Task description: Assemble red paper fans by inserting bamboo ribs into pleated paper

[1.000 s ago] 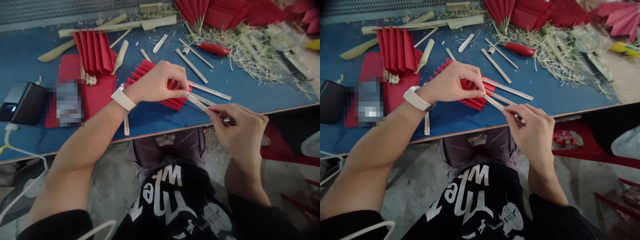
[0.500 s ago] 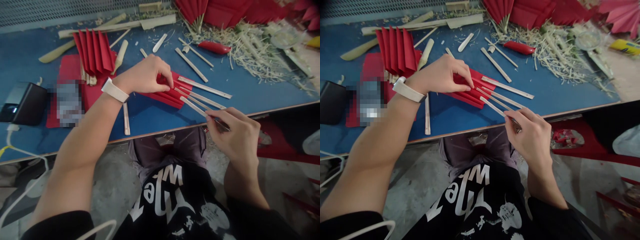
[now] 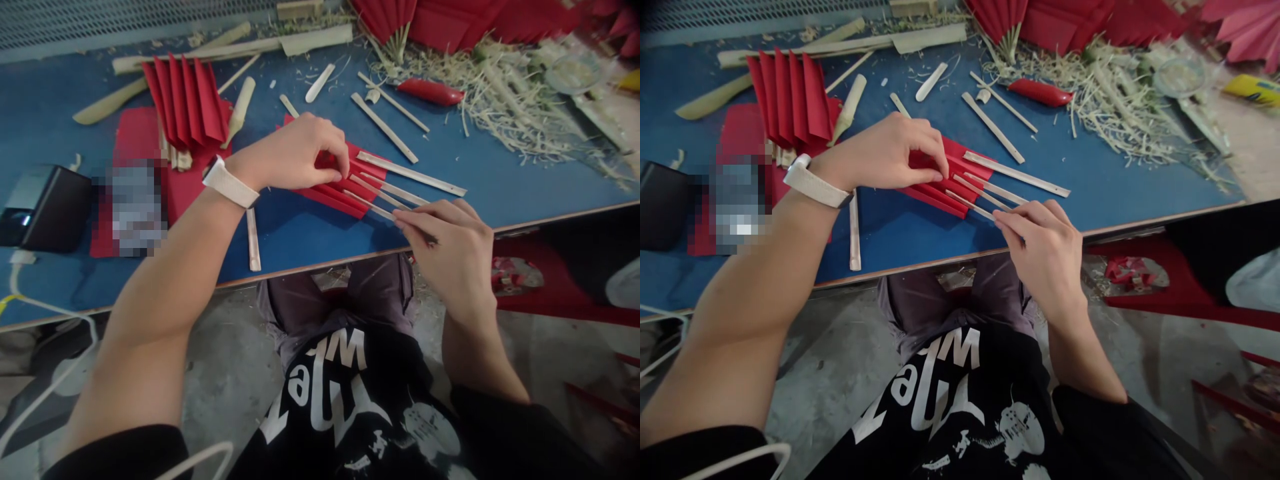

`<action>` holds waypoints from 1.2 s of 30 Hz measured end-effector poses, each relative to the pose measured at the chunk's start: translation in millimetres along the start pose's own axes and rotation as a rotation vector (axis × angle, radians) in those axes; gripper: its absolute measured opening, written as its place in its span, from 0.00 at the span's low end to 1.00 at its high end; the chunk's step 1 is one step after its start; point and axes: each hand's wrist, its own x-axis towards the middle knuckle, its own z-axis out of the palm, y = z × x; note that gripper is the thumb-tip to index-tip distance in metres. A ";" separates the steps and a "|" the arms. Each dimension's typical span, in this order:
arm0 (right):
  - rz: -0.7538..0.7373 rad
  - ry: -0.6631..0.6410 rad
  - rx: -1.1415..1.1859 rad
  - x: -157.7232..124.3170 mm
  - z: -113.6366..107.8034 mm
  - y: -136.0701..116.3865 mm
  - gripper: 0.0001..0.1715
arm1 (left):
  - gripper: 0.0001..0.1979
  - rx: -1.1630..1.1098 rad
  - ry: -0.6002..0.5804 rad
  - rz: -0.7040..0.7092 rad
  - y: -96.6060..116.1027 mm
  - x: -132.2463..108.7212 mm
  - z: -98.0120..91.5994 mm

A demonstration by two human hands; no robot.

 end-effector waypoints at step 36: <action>0.104 -0.058 -0.012 7.0 2.7 10.2 0.07 | 0.14 -0.022 -0.058 0.034 5.6 9.9 10.1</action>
